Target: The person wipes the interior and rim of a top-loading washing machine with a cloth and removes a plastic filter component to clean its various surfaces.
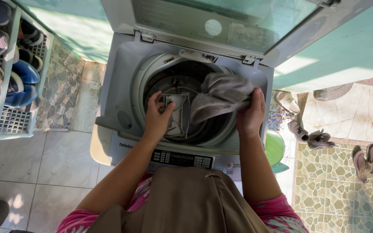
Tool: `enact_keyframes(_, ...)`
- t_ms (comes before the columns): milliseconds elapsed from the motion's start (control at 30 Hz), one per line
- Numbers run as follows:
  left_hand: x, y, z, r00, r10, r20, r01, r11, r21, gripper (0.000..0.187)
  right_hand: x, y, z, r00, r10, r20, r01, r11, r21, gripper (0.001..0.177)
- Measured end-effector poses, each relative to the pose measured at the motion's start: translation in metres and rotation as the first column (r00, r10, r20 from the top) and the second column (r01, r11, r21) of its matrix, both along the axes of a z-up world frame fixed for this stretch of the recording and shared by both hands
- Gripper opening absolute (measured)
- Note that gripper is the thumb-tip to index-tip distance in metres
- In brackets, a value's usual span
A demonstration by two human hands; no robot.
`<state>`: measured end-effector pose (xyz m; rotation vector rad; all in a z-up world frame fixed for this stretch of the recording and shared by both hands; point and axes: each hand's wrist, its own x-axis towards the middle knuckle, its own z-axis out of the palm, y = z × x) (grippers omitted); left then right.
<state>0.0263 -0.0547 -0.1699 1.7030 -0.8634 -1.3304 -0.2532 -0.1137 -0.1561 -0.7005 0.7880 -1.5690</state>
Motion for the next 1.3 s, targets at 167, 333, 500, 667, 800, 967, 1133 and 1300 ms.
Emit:
enact_keyframes(167,0.004,0.008,-0.024,0.979,-0.03,0.202,0.082,0.965,-0.251,0.067,0.047,-0.027,-0.036,0.931,0.247,0.27,-0.353,0.8,0.486,0.038)
enact_keyframes(333,0.014,0.027,-0.008,0.845,-0.202,0.495,0.339,0.919,-0.202,0.06,0.091,-0.063,-0.068,0.898,0.259,-0.355,-0.062,0.874,0.483,0.039)
enact_keyframes(500,0.02,0.038,0.001,0.679,-0.274,0.681,0.436,0.897,-0.074,0.056,0.12,-0.116,-0.124,0.172,-0.087,-0.981,-0.113,0.988,-0.107,0.043)
enact_keyframes(667,0.024,0.04,0.0,0.678,-0.23,0.698,0.49,0.849,-0.196,0.056,0.142,-0.139,-0.16,-0.356,-0.233,-0.905,-0.118,0.972,-0.203,0.083)
enact_keyframes(800,0.025,0.039,-0.003,0.707,-0.217,0.673,0.478,0.848,-0.228,0.057,0.146,-0.166,-0.17,-0.271,-0.277,-0.922,-0.059,0.961,-0.272,0.07)
enact_keyframes(967,0.024,0.037,-0.002,0.712,-0.225,0.665,0.491,0.837,-0.242,0.054,0.147,-0.182,-0.171,-0.201,-0.219,-0.955,-0.162,0.969,-0.188,0.044)
enact_keyframes(1133,0.021,0.034,0.004,0.707,-0.258,0.658,0.49,0.85,-0.193,0.053,0.133,-0.17,-0.146,-0.157,-0.327,-0.932,-0.294,0.916,-0.272,0.049)
enact_keyframes(1300,0.019,0.033,0.007,0.685,-0.299,0.664,0.51,0.848,-0.145,0.054,0.131,-0.142,-0.131,-0.116,-0.325,-0.939,-0.324,0.906,-0.274,0.051)
